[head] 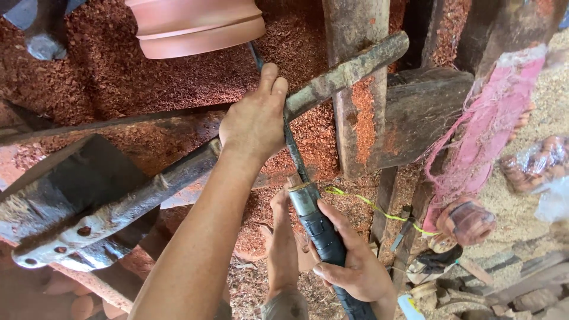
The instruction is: The person shapes a spinning terracotta pot on a traditional treadle-powered lathe. They hold a long wooden lever with one hand and press a metal chisel against the rotating pot with the other, cutting grooves into its surface, briefly touching the pot to check it, then resuming cutting.
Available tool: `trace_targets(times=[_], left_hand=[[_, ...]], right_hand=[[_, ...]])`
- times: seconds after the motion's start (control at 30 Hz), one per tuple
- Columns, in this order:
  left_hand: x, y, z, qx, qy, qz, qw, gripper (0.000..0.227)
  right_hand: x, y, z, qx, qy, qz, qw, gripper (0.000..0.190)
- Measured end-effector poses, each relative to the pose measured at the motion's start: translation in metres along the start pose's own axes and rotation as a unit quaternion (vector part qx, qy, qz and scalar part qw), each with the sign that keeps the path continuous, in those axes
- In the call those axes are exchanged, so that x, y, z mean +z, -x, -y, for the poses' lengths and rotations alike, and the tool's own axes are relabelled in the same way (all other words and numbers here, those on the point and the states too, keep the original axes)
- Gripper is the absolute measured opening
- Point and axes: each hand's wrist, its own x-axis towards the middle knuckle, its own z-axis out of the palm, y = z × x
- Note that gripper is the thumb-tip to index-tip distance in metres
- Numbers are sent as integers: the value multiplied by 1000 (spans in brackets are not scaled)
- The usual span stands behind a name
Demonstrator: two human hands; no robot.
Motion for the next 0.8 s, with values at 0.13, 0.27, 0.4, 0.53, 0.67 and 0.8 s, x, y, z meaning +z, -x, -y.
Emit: trace_targets(times=[0.13, 0.27, 0.4, 0.53, 0.67, 0.8], left_hand=[[1, 1, -1, -13, 9, -10, 1000, 48], [0, 3, -2, -25, 22, -17, 999, 45], [3, 2, -2, -23, 11, -31, 999, 45], [-5, 3, -10, -35, 18, 9, 999, 42], [-8, 6, -11, -61, -11, 51, 997, 50], [0, 5, 3, -18, -28, 11, 999, 64]], right_hand=[[-11, -2, 2, -4, -2, 26, 1000, 102], [-22, -5, 6, 14, 17, 35, 999, 104], [-30, -8, 13, 39, 19, 41, 998, 104], [-39, -11, 19, 49, 17, 42, 998, 103], [-39, -10, 27, 28, 38, 77, 996, 101], [-29, -8, 31, -13, 121, 90, 988, 99]])
